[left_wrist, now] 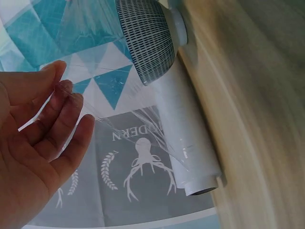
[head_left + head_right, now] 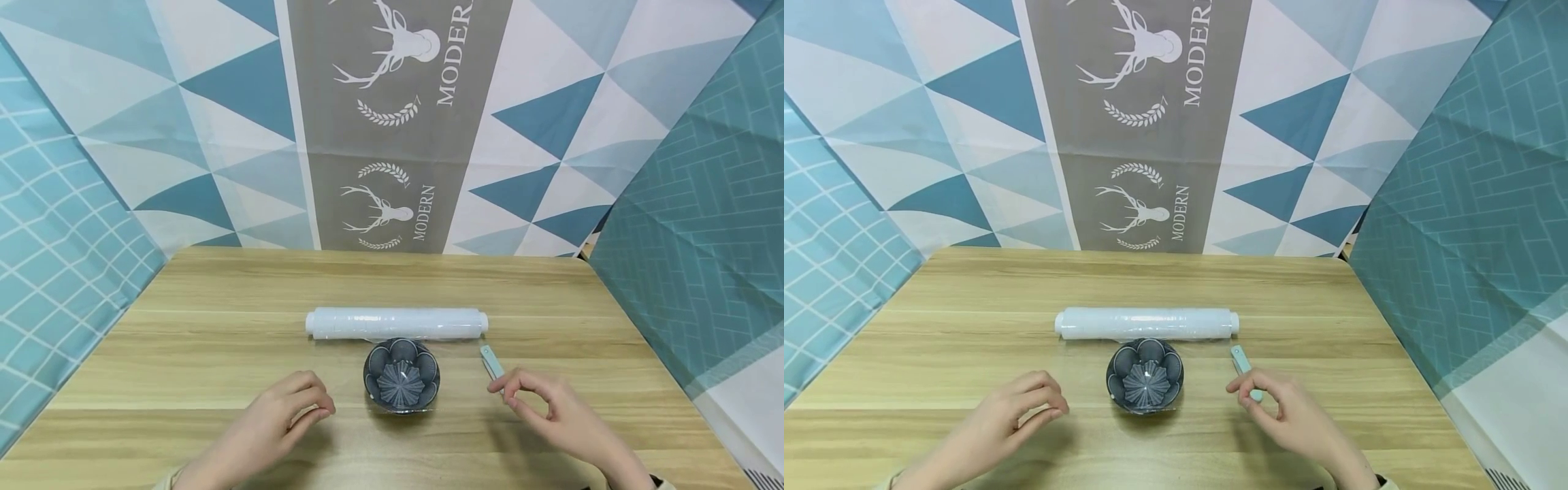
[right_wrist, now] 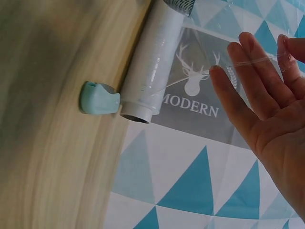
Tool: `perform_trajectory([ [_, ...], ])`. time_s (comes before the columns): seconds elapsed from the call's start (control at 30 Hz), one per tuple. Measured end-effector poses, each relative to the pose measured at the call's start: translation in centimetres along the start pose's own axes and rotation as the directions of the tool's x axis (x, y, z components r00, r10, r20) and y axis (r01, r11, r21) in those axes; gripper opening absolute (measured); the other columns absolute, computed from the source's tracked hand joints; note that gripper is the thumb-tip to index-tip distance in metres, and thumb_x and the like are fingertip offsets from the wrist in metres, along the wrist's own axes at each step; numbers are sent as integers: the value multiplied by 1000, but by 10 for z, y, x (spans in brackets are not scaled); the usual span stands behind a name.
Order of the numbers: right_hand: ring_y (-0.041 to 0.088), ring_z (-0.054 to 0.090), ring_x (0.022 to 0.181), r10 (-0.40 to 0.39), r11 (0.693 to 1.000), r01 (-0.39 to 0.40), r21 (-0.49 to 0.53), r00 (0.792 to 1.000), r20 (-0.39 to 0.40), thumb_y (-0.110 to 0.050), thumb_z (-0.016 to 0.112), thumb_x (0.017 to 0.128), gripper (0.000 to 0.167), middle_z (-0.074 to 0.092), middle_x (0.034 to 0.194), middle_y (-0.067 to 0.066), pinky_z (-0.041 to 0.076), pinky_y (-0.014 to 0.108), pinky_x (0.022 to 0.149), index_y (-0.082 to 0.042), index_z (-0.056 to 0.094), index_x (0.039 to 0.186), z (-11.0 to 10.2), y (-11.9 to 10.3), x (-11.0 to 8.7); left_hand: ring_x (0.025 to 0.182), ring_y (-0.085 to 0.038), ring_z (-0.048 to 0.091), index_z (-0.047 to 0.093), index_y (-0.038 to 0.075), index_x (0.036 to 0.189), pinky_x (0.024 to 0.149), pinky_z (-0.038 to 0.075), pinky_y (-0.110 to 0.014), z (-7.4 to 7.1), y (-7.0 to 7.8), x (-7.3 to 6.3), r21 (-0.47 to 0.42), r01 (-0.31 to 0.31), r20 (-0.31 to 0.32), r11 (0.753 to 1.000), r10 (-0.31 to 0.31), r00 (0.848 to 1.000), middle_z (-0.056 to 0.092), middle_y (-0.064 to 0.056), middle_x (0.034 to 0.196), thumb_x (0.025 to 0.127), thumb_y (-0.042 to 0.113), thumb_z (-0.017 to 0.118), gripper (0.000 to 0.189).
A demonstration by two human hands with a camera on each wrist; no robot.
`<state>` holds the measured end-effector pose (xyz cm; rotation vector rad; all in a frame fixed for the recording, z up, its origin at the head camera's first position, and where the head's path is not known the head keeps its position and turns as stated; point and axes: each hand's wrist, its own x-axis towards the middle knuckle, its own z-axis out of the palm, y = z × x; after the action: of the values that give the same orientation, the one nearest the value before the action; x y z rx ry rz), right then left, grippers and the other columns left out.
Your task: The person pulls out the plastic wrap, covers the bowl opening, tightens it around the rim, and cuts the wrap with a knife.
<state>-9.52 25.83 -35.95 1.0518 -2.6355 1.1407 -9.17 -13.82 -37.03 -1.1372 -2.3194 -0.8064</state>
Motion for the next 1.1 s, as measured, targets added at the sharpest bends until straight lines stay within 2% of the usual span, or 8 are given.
perform_trajectory([
  [0.3, 9, 59, 96, -34, 998, 34, -45, 999, 0, 4, 60, 81, 31, 62, 102, -12, 44, 20, 83, -26, 51, 85, 10, 5, -4, 77, 3, 49, 61, 23, 83, 71, 39, -6, 5, -1, -4, -16, -18, 42, 1000, 19, 999, 52, 17, 85, 81, 11, 65, 13],
  [0.4, 9, 59, 94, -30, 998, 30, -48, 1000, 5, 4, 61, 80, 33, 61, 101, -11, 45, 21, 82, -27, 51, 85, 13, 7, -5, 77, 3, 49, 61, 22, 82, 72, 39, -7, 9, -2, -6, -1, -27, 51, 1000, 27, 998, 52, 17, 84, 85, 17, 62, 6],
  [0.5, 9, 59, 92, -20, 999, 21, -36, 1000, 16, 3, 61, 80, 32, 61, 100, -8, 46, 22, 79, -27, 51, 84, 16, 10, -6, 77, 3, 49, 62, 22, 81, 72, 39, -8, 12, -3, -8, 12, -30, 57, 999, 29, 998, 52, 18, 84, 88, 22, 59, 8],
  [0.77, 11, 58, 92, -27, 1000, 26, 9, 998, 52, 2, 59, 83, 24, 61, 99, -4, 45, 21, 78, -20, 52, 83, 21, 18, -7, 76, 4, 49, 63, 22, 79, 73, 38, -9, 18, -6, -12, 12, -5, 62, 1000, 4, 998, 51, 19, 83, 85, 20, 62, 6],
  [0.93, 11, 58, 90, -50, 999, 50, 16, 997, 50, 3, 60, 82, 24, 62, 97, -3, 45, 21, 78, -19, 52, 82, 24, 21, -6, 76, 6, 48, 63, 24, 79, 72, 39, -8, 20, -6, -15, 11, 49, 90, 999, -50, 995, 50, 22, 83, 86, 25, 61, 7],
  [1.1, 11, 58, 90, -59, 998, 58, 30, 997, 54, 5, 59, 80, 26, 62, 97, -2, 46, 22, 78, -20, 52, 83, 26, 24, -6, 76, 6, 48, 64, 24, 79, 73, 38, -9, 21, -7, -16, 24, 54, 101, 998, -56, 993, 50, 22, 82, 86, 26, 60, 8],
])
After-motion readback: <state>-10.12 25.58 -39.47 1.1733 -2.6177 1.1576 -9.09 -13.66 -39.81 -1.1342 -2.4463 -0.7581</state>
